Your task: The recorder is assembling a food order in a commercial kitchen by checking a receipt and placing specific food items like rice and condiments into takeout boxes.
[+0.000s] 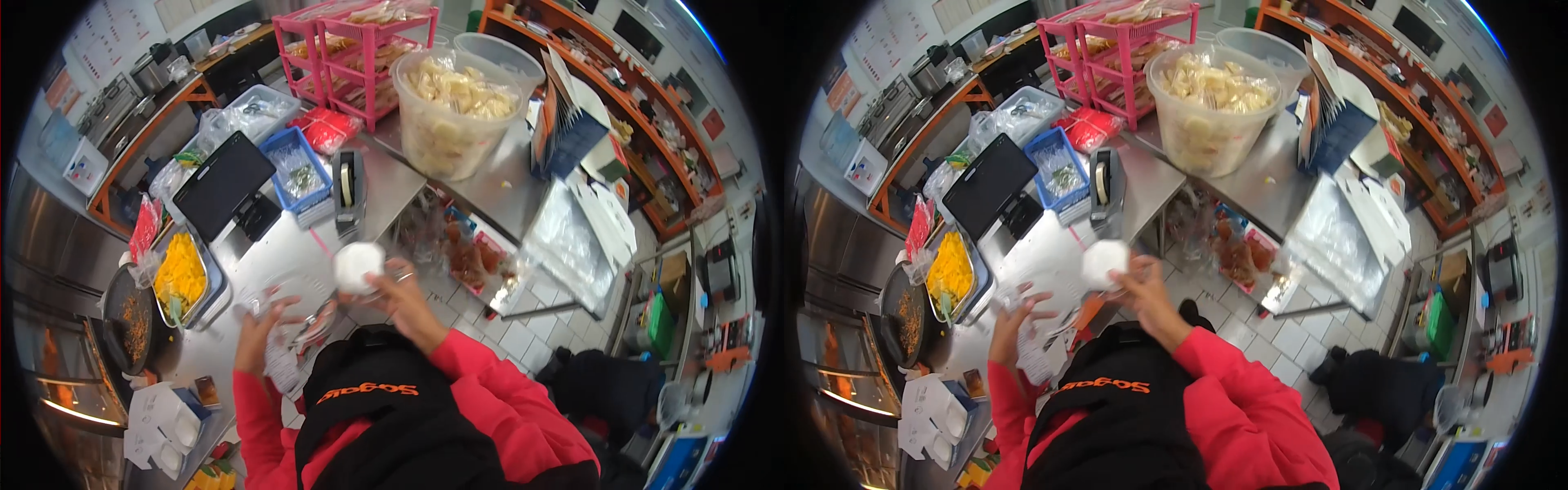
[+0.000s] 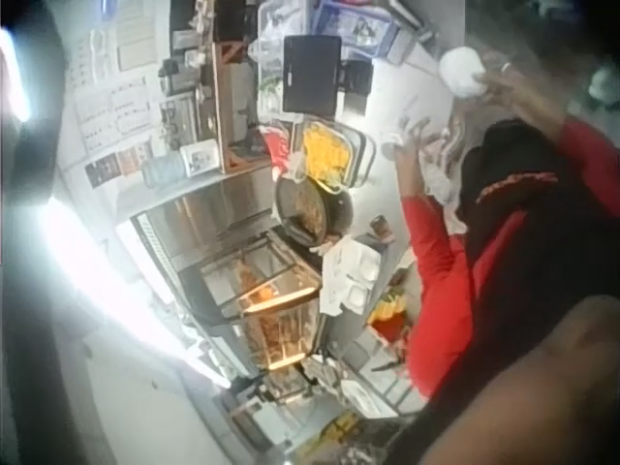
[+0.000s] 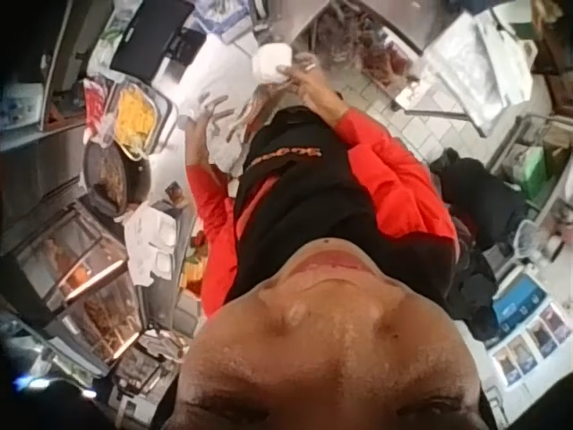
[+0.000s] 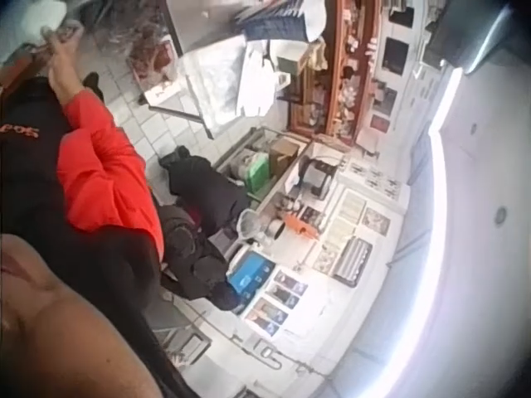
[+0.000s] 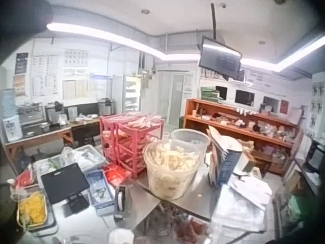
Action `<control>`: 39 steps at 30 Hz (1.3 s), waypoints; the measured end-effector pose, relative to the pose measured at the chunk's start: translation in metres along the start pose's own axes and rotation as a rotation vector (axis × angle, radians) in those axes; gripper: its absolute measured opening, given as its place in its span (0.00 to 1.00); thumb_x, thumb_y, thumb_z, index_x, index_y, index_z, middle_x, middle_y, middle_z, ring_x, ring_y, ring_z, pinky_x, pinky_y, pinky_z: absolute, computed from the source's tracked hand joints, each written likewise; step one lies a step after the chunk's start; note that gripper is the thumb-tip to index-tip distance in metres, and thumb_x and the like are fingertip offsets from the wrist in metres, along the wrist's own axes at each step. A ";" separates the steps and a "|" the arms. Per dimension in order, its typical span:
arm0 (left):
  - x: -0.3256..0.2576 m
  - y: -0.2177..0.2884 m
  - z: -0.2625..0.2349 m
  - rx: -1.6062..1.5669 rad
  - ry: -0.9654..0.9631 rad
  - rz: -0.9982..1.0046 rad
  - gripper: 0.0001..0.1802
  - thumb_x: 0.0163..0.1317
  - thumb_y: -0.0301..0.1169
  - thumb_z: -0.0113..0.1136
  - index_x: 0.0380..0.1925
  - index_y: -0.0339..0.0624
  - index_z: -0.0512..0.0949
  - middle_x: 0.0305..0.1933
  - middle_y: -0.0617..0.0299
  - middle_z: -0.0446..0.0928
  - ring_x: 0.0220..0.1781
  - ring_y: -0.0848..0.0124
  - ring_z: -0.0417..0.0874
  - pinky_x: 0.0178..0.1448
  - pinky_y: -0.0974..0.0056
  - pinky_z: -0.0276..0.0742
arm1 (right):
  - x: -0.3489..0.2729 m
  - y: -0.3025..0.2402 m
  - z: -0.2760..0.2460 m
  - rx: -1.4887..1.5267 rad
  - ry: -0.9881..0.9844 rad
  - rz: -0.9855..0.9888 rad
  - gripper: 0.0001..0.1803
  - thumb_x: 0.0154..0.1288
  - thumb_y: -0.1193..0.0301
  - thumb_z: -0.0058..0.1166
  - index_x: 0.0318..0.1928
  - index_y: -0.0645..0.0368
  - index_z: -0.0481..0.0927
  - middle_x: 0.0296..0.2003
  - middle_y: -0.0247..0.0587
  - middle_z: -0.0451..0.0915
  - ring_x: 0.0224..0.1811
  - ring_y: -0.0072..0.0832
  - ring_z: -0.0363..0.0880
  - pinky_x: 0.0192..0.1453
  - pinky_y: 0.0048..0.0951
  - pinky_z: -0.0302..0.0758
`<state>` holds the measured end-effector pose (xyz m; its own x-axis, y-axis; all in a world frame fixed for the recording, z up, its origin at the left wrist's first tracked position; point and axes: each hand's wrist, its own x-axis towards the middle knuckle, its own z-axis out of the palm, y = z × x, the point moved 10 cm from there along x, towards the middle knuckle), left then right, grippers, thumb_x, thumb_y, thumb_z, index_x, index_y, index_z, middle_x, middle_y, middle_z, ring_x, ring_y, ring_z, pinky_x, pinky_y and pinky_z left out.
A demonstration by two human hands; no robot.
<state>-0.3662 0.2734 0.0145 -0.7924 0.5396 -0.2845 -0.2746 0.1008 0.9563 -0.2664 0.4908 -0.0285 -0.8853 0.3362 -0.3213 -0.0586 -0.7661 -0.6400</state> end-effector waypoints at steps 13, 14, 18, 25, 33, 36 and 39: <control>-0.052 -0.053 -0.186 0.455 0.953 -0.125 0.22 0.60 0.37 0.56 0.52 0.38 0.71 0.34 0.54 0.82 0.21 0.66 0.82 0.17 0.66 0.71 | 0.071 0.091 0.015 -0.708 -0.846 0.774 0.31 0.66 0.58 0.55 0.62 0.62 0.63 0.55 0.41 0.72 0.55 0.31 0.73 0.54 0.36 0.76; -0.080 -0.053 -0.211 0.788 1.042 -0.185 0.22 0.59 0.37 0.58 0.49 0.35 0.73 0.31 0.51 0.81 0.21 0.65 0.81 0.20 0.62 0.73 | 0.056 0.085 0.024 -0.687 -0.915 0.825 0.29 0.67 0.58 0.54 0.61 0.62 0.65 0.54 0.41 0.73 0.54 0.30 0.74 0.54 0.35 0.76; -0.043 0.020 -0.183 1.273 1.059 -0.090 0.29 0.56 0.49 0.63 0.45 0.34 0.75 0.35 0.37 0.78 0.41 0.41 0.79 0.43 0.46 0.73 | 0.054 0.047 0.010 -0.687 -0.968 0.918 0.22 0.69 0.60 0.51 0.56 0.62 0.69 0.51 0.41 0.75 0.50 0.28 0.76 0.52 0.30 0.77; 0.002 0.035 -0.110 1.155 0.903 0.106 0.28 0.57 0.47 0.62 0.49 0.37 0.74 0.46 0.37 0.77 0.48 0.46 0.78 0.51 0.53 0.73 | 0.048 0.044 0.010 -0.785 -0.977 0.919 0.18 0.70 0.62 0.49 0.53 0.59 0.71 0.46 0.37 0.76 0.46 0.23 0.76 0.51 0.27 0.76; -0.020 -0.058 -0.048 0.953 1.122 0.084 0.21 0.60 0.29 0.58 0.54 0.41 0.69 0.46 0.43 0.73 0.48 0.44 0.74 0.51 0.50 0.70 | 0.097 0.008 0.033 -0.743 -0.750 0.284 0.11 0.72 0.67 0.46 0.49 0.59 0.72 0.40 0.37 0.76 0.38 0.20 0.76 0.40 0.24 0.77; -0.047 -0.074 -0.076 0.625 1.322 0.213 0.22 0.58 0.34 0.63 0.48 0.34 0.70 0.45 0.45 0.74 0.39 0.52 0.75 0.44 0.55 0.71 | 0.130 -0.032 0.028 -0.653 -0.481 -0.053 0.10 0.72 0.68 0.46 0.49 0.57 0.69 0.40 0.35 0.72 0.34 0.18 0.72 0.33 0.21 0.76; -0.040 -0.076 -0.093 0.457 1.293 0.157 0.23 0.57 0.38 0.65 0.47 0.35 0.70 0.45 0.48 0.74 0.38 0.60 0.75 0.43 0.58 0.72 | 0.147 -0.046 0.021 -0.778 -0.325 -0.270 0.13 0.70 0.66 0.50 0.50 0.58 0.69 0.41 0.34 0.72 0.35 0.18 0.71 0.31 0.19 0.76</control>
<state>-0.3647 0.1665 -0.0528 -0.8045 -0.5567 0.2070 -0.1342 0.5098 0.8497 -0.4036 0.5634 -0.0315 -0.9807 0.1893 0.0480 -0.0591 -0.0531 -0.9968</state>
